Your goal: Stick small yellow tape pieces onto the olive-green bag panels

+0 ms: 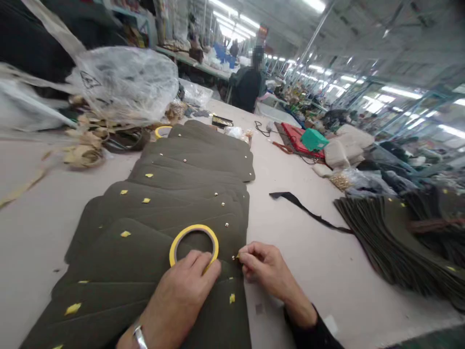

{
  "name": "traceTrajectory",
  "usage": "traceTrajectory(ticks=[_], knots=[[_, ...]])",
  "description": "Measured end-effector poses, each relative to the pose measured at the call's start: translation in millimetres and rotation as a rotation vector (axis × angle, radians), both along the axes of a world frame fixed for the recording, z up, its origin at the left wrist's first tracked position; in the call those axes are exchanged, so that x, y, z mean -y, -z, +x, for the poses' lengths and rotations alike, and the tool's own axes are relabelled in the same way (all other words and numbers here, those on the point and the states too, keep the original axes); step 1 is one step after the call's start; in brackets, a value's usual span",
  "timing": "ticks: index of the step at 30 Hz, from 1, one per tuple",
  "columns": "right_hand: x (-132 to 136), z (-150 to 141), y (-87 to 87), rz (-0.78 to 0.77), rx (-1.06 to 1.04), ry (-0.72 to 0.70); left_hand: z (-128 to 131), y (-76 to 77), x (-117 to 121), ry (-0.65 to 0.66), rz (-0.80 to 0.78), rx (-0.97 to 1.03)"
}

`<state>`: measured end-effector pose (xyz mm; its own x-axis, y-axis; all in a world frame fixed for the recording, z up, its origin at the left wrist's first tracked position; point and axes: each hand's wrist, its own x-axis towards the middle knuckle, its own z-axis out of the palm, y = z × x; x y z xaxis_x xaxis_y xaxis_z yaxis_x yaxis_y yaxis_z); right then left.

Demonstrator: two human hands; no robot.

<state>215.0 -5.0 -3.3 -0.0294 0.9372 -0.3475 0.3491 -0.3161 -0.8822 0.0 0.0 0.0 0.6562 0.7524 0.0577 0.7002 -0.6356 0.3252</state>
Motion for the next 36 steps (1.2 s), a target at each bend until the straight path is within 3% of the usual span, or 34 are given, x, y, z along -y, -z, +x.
traceTrajectory(ticks=[8,14,19,21,23,27,31,36], knots=[[0.1,-9.9,-5.0,0.285,0.381,-0.189,0.8,5.5,0.8,0.018,0.013,0.010],[-3.7,-17.3,-3.1,0.369,0.542,-0.293,0.0,10.6,0.0,0.008,0.019,0.047],[-3.8,-10.6,1.6,0.358,0.522,-0.235,-3.6,15.0,-1.2,-0.032,0.128,0.165],[-3.4,-2.9,0.3,0.437,0.519,-0.204,-4.6,15.9,-1.3,-0.041,0.162,0.192],[-2.9,3.9,-2.5,0.607,0.560,-0.279,-4.3,15.0,-1.5,-0.048,0.157,0.181],[-2.2,3.7,-6.4,0.852,0.756,-0.603,-0.9,9.1,-4.2,-0.084,0.107,0.090],[-4.2,-10.7,-6.6,0.787,0.935,-0.725,0.7,6.0,-7.9,-0.096,0.145,0.074],[-11.3,-25.1,-12.4,0.536,0.999,-0.628,1.2,7.6,-6.9,-0.069,0.155,0.135]])
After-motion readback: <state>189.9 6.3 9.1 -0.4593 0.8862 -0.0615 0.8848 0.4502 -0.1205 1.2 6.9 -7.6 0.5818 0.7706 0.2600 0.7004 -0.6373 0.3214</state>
